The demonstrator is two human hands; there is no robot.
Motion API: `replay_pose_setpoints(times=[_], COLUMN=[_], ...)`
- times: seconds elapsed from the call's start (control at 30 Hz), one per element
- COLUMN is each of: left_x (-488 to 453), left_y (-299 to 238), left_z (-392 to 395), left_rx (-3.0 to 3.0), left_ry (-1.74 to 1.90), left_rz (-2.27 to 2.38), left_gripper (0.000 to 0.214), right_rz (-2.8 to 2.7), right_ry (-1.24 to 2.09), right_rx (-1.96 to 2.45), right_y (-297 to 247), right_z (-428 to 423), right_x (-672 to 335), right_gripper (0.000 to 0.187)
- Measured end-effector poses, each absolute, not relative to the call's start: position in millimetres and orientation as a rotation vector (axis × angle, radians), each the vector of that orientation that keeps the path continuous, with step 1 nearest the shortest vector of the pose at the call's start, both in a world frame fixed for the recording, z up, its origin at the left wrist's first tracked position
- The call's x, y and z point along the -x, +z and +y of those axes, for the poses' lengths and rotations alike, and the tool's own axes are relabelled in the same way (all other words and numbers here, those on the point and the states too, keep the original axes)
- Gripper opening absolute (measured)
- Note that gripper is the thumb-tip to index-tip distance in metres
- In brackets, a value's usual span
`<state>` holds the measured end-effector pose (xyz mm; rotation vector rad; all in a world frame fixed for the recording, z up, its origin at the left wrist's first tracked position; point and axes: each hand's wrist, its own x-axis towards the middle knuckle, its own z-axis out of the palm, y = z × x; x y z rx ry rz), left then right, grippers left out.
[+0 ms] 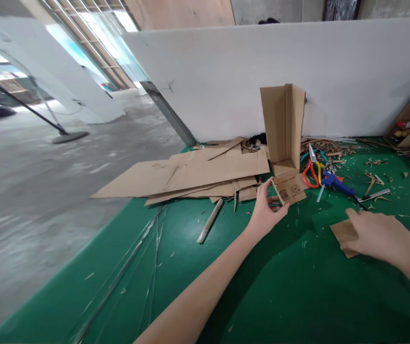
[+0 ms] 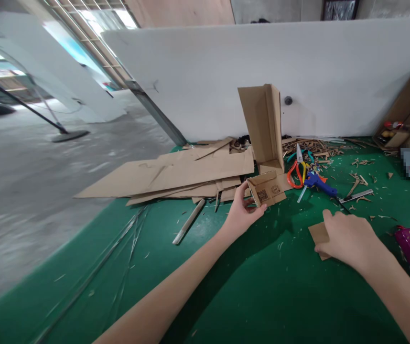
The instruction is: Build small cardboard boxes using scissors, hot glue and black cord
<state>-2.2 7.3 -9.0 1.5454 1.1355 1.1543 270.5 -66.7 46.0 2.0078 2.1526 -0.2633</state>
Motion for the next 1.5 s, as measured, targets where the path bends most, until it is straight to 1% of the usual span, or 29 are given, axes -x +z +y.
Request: replay_pose_setpoints(times=[0.13,0.23,0.3,0.37,0.43,0.53,0.6,0.63,0.7,0.73,0.83,0.9,0.93,1.03,1.13,1.23,1.37,1.5], left_x=[0,0,0,2,4,7,8,8,8,7,6,6,6,6,7,7,9,10], left_y=[-7,-6,-7,-7,-7,-8,-9,-9,-10,-11,-12,-13,-14,-13,-12,-11,-10,-9], left_z=[7,7,8,9,10,11,11,11,10,10,10,10,11,12,13,16,18,17], left_rx=[-1.567,-1.58,-1.604,-1.652,-1.709,-1.769,-1.793,-1.802,-1.817,-1.823,-1.84,-1.839,-1.83,-1.773,-1.706,-1.688,-1.714,-1.724], left_ry=[1.143,1.153,1.17,1.194,1.215,1.233,1.234,1.235,1.228,1.226,1.223,1.22,1.218,1.207,1.203,1.189,1.161,1.155], left_rz=[1.125,1.125,1.145,1.182,1.225,1.275,1.286,1.287,1.283,1.282,1.27,1.259,1.258,1.287,1.332,1.353,1.372,1.36], left_gripper=[0.077,0.078,0.077,0.076,0.075,0.076,0.076,0.076,0.076,0.076,0.077,0.076,0.076,0.075,0.076,0.077,0.077,0.076], right_rz=[2.203,2.411,2.586,2.675,2.652,2.537,2.464,2.462,2.571,2.672,3.011,3.172,3.233,3.344,3.373,3.325,3.209,3.052], right_ry=[-0.269,-0.45,-0.766,-1.201,-1.621,-2.121,-2.341,-2.398,-2.385,-2.294,-1.755,-1.434,-1.338,-1.191,-1.144,-1.197,-1.408,-1.63], right_rx=[-2.047,-2.056,-2.0,-1.874,-1.8,-1.908,-1.978,-1.998,-2.039,-2.072,-2.149,-2.137,-2.116,-2.068,-2.021,-2.036,-2.145,-2.242], right_y=[35,35,40,47,49,41,30,24,14,10,3,0,-2,-8,-16,-20,-19,-18], right_z=[-73,-70,-64,-55,-44,-30,-25,-24,-23,-23,-23,-22,-22,-17,-13,-12,-12,-11], right_x=[-268,-270,-269,-264,-258,-249,-246,-245,-245,-246,-250,-252,-252,-249,-243,-239,-237,-237], right_gripper=[0.063,0.066,0.061,0.051,0.045,0.048,0.051,0.05,0.043,0.038,0.027,0.029,0.032,0.043,0.045,0.035,0.021,0.018])
